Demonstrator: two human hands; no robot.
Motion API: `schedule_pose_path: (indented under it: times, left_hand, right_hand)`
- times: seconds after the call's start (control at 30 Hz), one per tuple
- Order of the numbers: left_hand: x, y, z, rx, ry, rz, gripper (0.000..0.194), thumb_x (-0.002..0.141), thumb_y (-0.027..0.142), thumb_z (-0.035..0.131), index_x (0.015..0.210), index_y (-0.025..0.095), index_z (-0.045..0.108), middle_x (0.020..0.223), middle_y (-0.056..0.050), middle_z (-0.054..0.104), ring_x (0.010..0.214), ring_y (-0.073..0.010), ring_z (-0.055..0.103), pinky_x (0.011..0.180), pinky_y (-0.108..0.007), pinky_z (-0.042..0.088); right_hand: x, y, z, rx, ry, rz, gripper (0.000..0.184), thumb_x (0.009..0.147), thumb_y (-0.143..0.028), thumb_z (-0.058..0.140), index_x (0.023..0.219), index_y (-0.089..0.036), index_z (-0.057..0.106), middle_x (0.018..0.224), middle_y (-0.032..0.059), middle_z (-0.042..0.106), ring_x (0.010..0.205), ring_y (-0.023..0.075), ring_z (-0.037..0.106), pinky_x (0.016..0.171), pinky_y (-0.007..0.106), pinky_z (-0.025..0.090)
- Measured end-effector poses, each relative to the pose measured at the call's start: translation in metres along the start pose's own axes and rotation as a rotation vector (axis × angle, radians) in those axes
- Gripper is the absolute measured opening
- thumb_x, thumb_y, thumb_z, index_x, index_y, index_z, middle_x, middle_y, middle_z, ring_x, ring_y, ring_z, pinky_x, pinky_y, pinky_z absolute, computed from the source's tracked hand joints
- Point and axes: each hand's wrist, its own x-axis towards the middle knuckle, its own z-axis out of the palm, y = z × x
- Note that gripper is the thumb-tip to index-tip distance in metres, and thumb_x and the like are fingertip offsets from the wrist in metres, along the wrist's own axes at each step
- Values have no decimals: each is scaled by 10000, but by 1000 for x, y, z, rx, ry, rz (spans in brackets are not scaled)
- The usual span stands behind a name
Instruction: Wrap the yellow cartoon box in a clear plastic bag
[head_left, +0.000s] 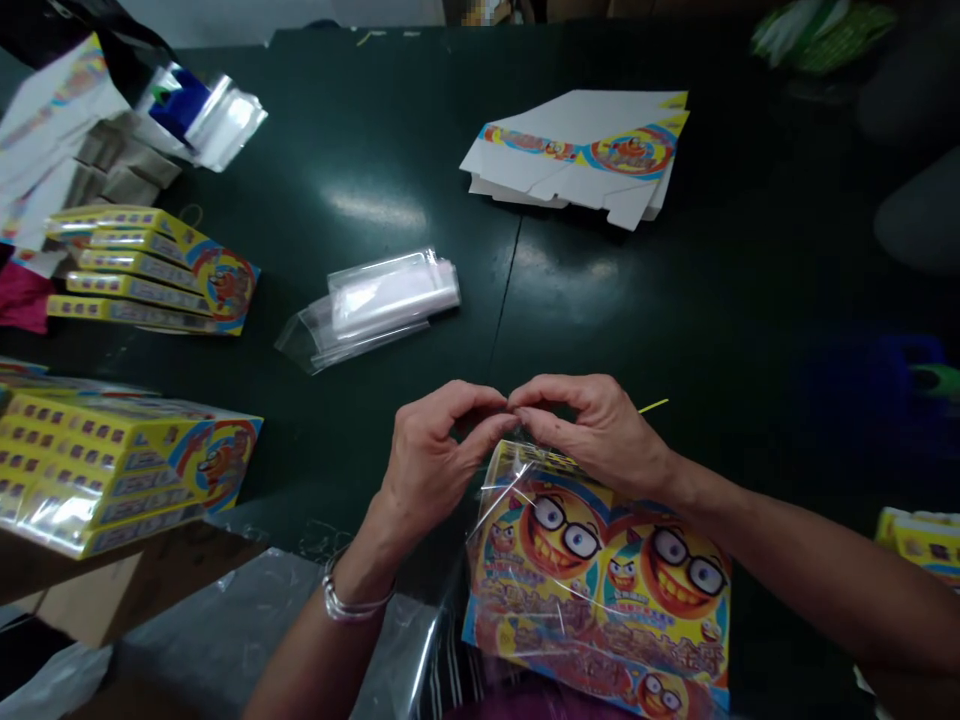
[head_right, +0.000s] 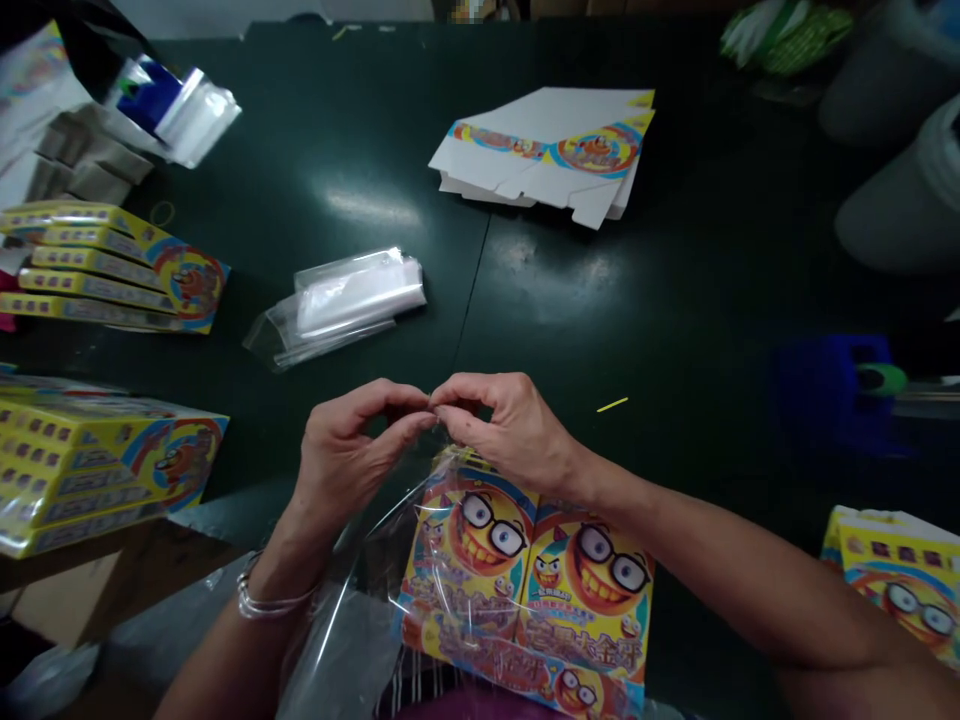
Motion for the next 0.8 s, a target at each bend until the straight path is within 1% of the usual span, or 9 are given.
schedule_pose_path:
  times: [0.1,0.23,0.4,0.5,0.57,0.63,0.7,0.73,0.8]
  left_hand:
    - [-2,1,2,37,8,23,70,848,140,662,798,186,677,700,21,680,598,-90,579,563,-205,447]
    - [-1,0,9,121,52,98,128,847,93,599,753,179,610,681,23,629,616,-96,560,578,-213,434]
    - [-3,-13,8,177,210,0,141,851,94,565,744,186,565,666,38,559,608,-94,523,584,-211,424]
    - [-7,-12,2,91,137,-31,120,891,108,540,847,197,608,728,31,595,647,-96,546,608,-213,439]
    - [-9,-5,-1,17,91,8,196,908,78,494,945,211,633,815,11,632,718,-107,577,653,-229,456]
    - [-11,3,-4,-38,90,64,277,880,13,450,901,214,639,839,-1,628,762,-119,581,686,-253,459]
    - [-11,7,-4,-84,78,91,284,838,-10,430,760,203,601,776,1,581,735,-126,556,673,-271,445]
    - [-10,8,-4,-100,58,83,254,829,10,445,726,201,577,753,3,558,722,-130,541,665,-278,439]
    - [-9,6,-3,-119,2,12,120,828,106,542,789,207,595,781,-2,569,735,-143,535,671,-291,445]
  right_hand:
    - [0,0,0,-19,-3,19,160,867,-178,546,795,-147,685,666,-8,619,600,99,524,569,212,421]
    - [0,0,2,-35,30,42,177,847,-165,555,707,-144,660,602,-20,588,567,91,504,549,207,406]
    - [-1,-1,2,27,42,105,181,832,-151,569,664,-141,634,572,-29,574,515,75,502,489,189,387]
    - [0,-1,1,92,41,138,161,828,-179,585,686,-141,651,568,-28,572,503,73,496,478,190,387]
    - [1,1,1,151,27,164,152,827,-209,593,713,-137,662,564,-28,565,497,74,493,477,195,393]
    - [2,2,0,207,7,192,152,829,-230,594,738,-133,668,569,-27,563,499,75,493,482,201,402]
    - [3,4,-1,247,-8,203,153,831,-240,593,750,-135,668,581,-27,563,504,73,489,492,206,409]
    - [3,4,-1,261,-14,202,151,832,-241,593,754,-136,668,588,-27,563,506,72,486,496,208,410]
    - [4,5,-2,288,-21,192,146,831,-242,594,756,-139,664,599,-30,561,509,69,481,501,209,408]
